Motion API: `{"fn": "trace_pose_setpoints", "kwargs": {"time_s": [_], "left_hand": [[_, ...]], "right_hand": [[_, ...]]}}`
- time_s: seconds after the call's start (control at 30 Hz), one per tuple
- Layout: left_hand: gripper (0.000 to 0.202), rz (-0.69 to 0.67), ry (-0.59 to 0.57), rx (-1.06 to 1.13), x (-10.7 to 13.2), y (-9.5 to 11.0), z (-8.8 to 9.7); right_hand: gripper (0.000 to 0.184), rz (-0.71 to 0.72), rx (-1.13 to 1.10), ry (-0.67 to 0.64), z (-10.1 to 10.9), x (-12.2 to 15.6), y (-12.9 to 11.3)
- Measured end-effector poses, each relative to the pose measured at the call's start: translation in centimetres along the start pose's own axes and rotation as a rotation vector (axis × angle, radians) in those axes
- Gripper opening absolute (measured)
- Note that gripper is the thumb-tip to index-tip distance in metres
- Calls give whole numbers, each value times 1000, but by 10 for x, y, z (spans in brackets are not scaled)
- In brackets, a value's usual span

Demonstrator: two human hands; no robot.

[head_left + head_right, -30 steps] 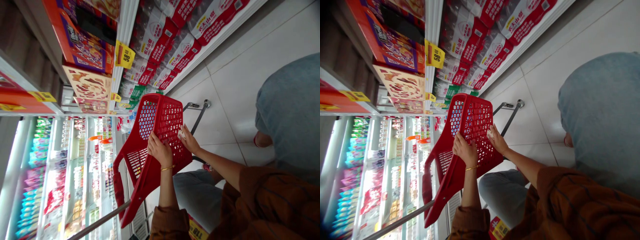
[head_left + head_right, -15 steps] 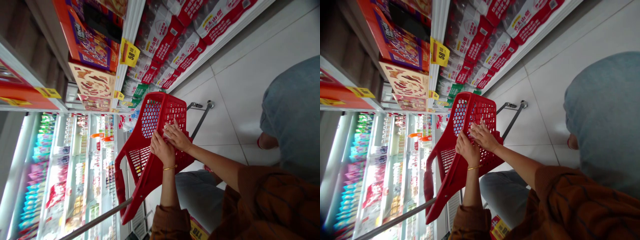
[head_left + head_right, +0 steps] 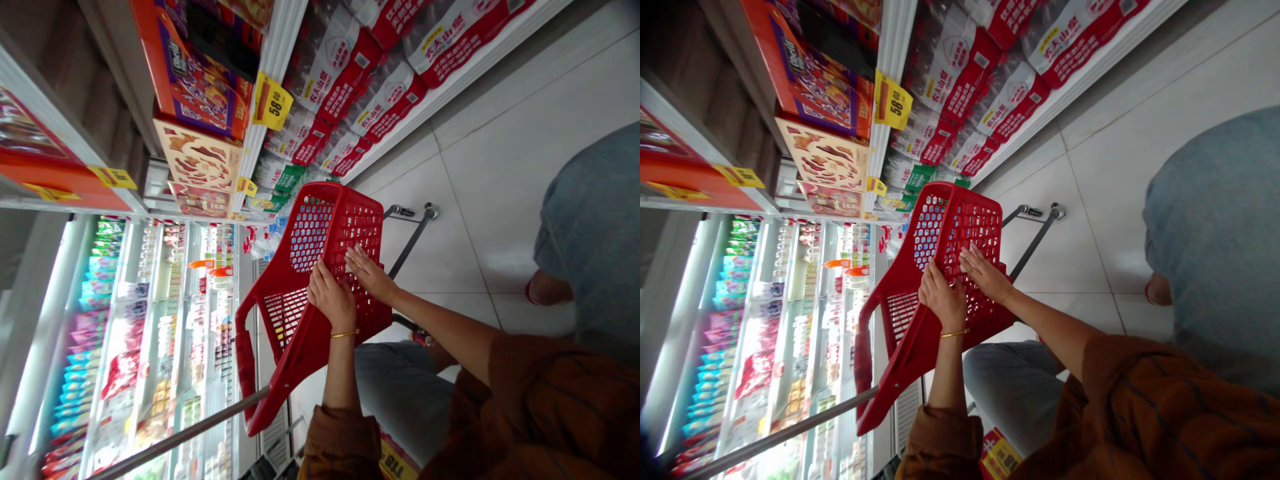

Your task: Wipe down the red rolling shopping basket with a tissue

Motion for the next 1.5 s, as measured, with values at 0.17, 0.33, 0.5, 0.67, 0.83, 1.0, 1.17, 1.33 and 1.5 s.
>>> {"fn": "trace_pose_setpoints", "kwargs": {"time_s": [0.17,0.33,0.5,0.67,0.83,1.0,1.17,1.33,1.5], "left_hand": [[69,-21,9,14,4,-2,1],[63,-39,30,30,8,-4,1],[53,-61,74,52,12,-5,2],[54,-65,75,51,15,-6,1],[58,-51,44,69,14,-5,3],[59,-28,18,77,14,-6,2],[59,-45,31,74,15,-6,3],[59,-52,34,66,16,-6,4],[62,-42,23,68,20,-8,3]], "right_hand": [[61,-36,6,58,12,5,2],[57,61,-24,65,12,-10,-30],[45,184,28,24,3,-31,-65],[39,242,91,7,2,-37,-66],[37,261,149,-38,6,-42,-59],[36,249,183,-57,11,-48,-58],[38,277,254,-45,17,-50,-63],[39,214,248,30,34,-65,-57],[39,74,199,73,52,-87,-47]]}}
Point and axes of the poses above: each hand's wrist, its own x-axis away from the middle knuckle, its own z-axis out of the back of the hand, y = z × x, the point moved 7 cm from there along -x, towards the middle knuckle, and after that the axes turned 14 degrees about -z, right-handed, at the moved point
